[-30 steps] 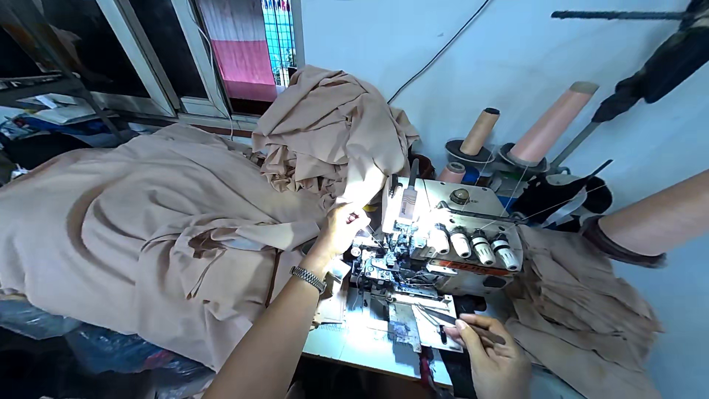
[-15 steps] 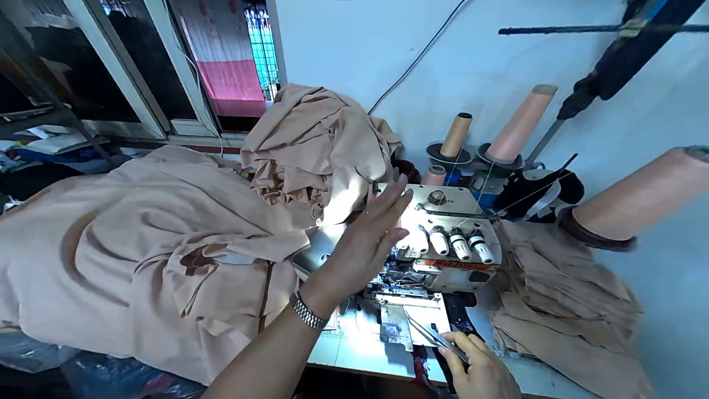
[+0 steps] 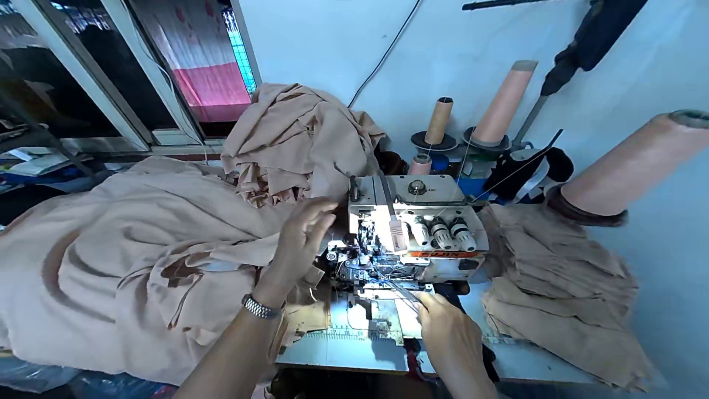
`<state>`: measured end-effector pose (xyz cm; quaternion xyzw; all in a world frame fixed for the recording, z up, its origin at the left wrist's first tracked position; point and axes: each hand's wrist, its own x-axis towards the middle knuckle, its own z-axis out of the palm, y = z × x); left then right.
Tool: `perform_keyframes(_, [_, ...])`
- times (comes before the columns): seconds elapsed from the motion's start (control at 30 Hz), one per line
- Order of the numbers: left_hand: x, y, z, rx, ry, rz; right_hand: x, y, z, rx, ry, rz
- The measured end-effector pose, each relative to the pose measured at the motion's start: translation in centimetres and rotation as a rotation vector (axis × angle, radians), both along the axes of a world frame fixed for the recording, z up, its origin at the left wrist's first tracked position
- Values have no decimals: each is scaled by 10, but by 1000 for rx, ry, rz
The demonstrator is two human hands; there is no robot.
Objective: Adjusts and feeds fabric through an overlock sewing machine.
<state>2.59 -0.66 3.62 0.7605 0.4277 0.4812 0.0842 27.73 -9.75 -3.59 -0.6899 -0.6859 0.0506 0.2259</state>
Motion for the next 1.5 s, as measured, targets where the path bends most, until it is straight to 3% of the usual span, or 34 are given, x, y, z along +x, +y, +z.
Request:
perform_keyframes(0.17, [-26, 27, -45, -165, -131, 92, -16, 17, 9, -203, -16, 38])
perform_keyframes(0.37, [-25, 28, -46, -184, -221, 51, -25, 8, 0, 33, 6, 34])
perform_keyframes(0.67, [-24, 23, -40, -251, -314, 39, -38, 17, 3, -144, 13, 20])
perform_keyframes(0.8, [-26, 26, -43, -236, -338, 23, -47, 19, 1, -62, 12, 27])
perform_keyframes(0.97, [-25, 25, -43, -235, -345, 31, -51, 25, 3, -120, -47, 42])
perform_keyframes(1.13, [-25, 25, -43, -232, -362, 51, -40, 10, 1, 69, -23, 5])
perform_keyframes(1.5, [-23, 24, -42, -210, -357, 59, 11, -26, -4, -20, 141, -45])
